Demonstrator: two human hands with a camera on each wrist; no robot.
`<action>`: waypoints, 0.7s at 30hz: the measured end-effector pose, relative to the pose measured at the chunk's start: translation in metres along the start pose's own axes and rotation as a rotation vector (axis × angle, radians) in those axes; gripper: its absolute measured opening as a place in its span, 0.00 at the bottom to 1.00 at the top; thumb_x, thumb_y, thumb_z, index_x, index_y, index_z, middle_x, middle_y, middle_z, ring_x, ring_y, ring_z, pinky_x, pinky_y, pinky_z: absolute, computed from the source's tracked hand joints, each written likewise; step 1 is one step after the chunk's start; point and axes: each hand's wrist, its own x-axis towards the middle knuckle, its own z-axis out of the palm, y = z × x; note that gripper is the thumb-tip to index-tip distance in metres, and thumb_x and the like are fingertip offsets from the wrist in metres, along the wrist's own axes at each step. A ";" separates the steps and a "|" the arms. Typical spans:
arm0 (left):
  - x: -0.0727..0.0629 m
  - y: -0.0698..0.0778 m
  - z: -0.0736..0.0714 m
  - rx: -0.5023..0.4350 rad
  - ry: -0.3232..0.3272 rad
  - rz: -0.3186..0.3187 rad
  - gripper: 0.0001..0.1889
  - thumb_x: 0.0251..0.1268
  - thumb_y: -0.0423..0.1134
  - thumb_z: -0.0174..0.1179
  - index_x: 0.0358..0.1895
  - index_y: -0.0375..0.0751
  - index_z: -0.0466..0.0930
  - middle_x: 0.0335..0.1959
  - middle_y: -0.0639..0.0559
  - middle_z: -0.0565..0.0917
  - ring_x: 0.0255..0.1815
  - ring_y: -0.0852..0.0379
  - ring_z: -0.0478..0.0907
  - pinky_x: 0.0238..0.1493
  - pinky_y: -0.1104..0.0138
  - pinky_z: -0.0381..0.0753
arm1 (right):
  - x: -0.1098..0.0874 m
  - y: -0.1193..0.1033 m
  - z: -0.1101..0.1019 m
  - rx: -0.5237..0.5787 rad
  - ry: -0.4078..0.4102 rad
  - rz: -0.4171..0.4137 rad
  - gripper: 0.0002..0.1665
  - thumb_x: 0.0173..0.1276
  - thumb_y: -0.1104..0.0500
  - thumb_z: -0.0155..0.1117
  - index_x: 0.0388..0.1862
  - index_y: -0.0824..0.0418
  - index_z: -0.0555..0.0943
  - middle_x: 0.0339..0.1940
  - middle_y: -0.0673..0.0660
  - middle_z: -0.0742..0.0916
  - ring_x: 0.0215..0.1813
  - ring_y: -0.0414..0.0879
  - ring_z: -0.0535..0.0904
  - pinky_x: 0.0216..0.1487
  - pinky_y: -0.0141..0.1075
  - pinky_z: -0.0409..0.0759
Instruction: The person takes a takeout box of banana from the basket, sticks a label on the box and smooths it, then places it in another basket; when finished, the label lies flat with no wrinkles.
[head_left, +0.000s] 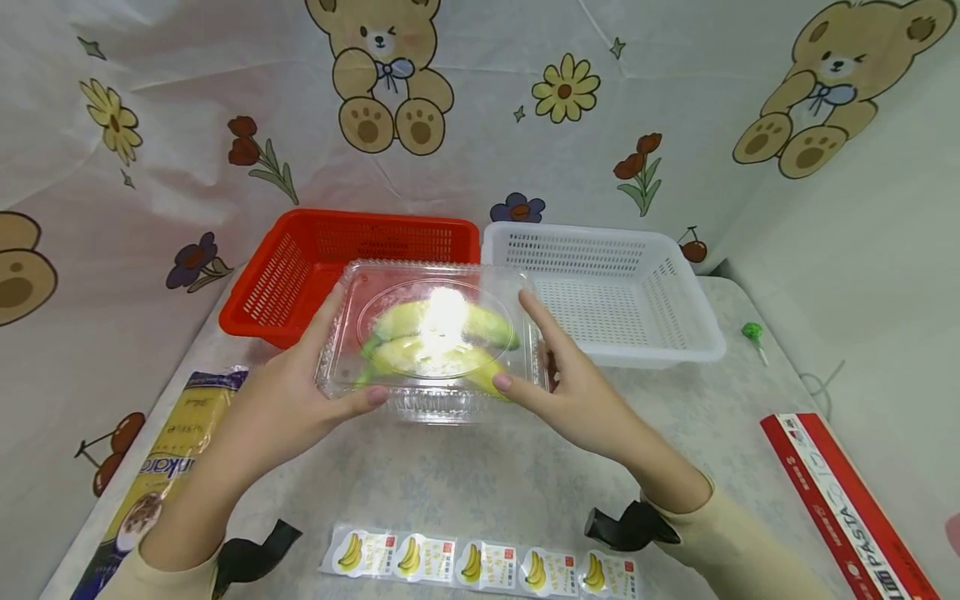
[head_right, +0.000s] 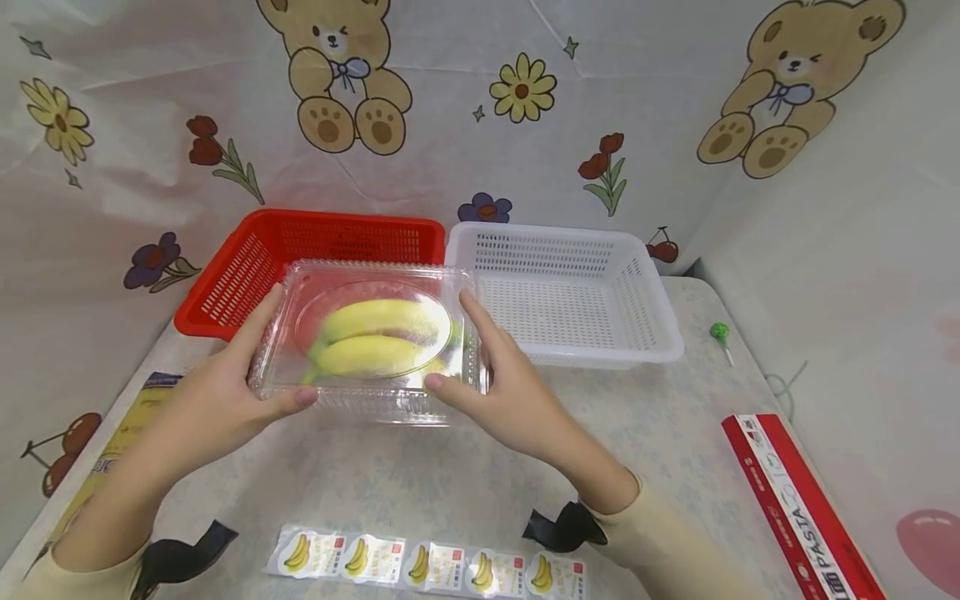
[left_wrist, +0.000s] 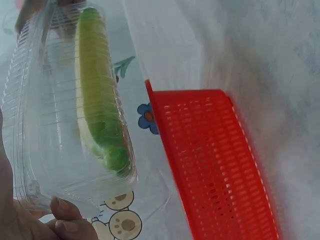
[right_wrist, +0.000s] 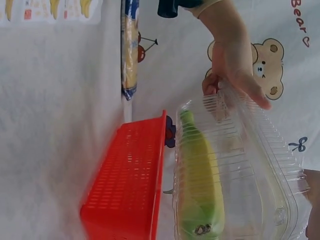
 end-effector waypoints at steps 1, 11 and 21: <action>-0.002 0.001 0.002 0.011 -0.008 -0.003 0.61 0.49 0.75 0.62 0.77 0.76 0.25 0.70 0.35 0.71 0.46 0.35 0.84 0.32 0.43 0.84 | -0.004 0.001 0.000 -0.013 0.005 0.003 0.55 0.64 0.43 0.71 0.79 0.28 0.45 0.26 0.56 0.68 0.25 0.44 0.61 0.23 0.32 0.66; -0.023 0.011 0.024 0.066 -0.021 -0.019 0.64 0.42 0.81 0.60 0.78 0.72 0.27 0.64 0.37 0.78 0.43 0.41 0.84 0.29 0.53 0.82 | -0.042 0.012 -0.001 -0.009 0.006 0.031 0.58 0.61 0.46 0.74 0.79 0.30 0.47 0.26 0.55 0.69 0.24 0.41 0.63 0.20 0.30 0.70; -0.038 0.017 0.044 0.108 -0.071 -0.028 0.65 0.37 0.87 0.53 0.78 0.73 0.29 0.66 0.40 0.77 0.58 0.37 0.81 0.41 0.42 0.82 | -0.068 0.028 -0.004 -0.017 -0.015 0.030 0.59 0.61 0.47 0.75 0.80 0.33 0.47 0.27 0.54 0.67 0.21 0.36 0.61 0.21 0.30 0.70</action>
